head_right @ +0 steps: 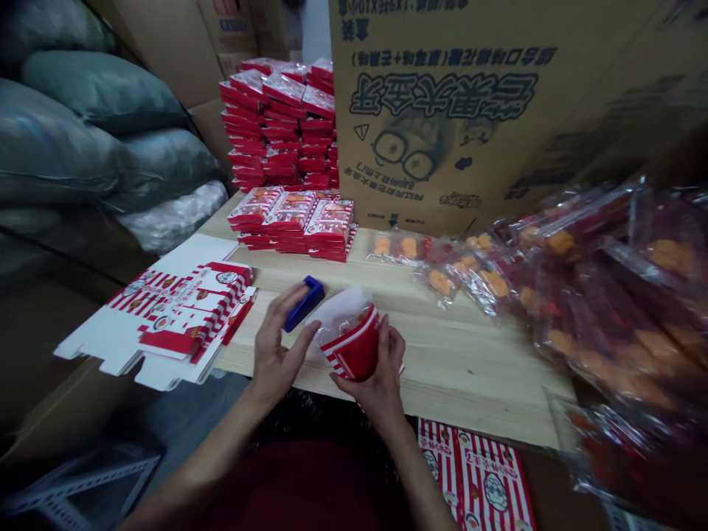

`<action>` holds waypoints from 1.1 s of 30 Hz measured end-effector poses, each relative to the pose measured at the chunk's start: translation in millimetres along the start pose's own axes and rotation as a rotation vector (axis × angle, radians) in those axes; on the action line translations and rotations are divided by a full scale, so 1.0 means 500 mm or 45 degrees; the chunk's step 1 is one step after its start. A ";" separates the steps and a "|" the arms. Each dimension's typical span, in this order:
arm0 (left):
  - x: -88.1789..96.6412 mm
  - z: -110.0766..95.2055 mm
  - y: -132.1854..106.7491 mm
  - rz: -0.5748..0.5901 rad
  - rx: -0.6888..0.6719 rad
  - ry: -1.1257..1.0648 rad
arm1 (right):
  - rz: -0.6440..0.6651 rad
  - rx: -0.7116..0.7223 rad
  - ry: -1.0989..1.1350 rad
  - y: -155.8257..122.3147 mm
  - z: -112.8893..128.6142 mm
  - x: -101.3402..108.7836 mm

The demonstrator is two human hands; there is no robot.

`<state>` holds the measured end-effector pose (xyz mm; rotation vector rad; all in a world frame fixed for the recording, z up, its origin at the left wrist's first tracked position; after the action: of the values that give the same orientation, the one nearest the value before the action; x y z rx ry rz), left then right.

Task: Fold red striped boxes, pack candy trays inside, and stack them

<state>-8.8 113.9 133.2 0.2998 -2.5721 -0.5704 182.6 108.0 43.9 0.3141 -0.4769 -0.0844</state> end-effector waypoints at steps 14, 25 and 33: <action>-0.069 0.018 -0.053 0.859 0.279 -0.617 | -0.091 -0.480 0.748 -0.031 0.024 0.072; -0.065 0.017 -0.058 0.333 0.539 -0.602 | -0.224 -0.467 0.955 -0.020 0.061 0.057; -0.070 0.001 -0.051 0.372 0.691 -0.849 | -0.228 -0.660 1.217 -0.004 0.068 0.048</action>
<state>23.8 102.3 106.8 -0.1254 -3.3028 0.1927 188.1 92.8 82.1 -0.1321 0.5241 -0.2122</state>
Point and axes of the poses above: each hand's wrist, its own y-axis towards the middle knuckle, its own x-axis out of the back of the hand, z = x × y, the point moved 7 cm from there along y, towards the middle knuckle, and after that the axes turned 5 degrees about y, right-handed, at the moved point
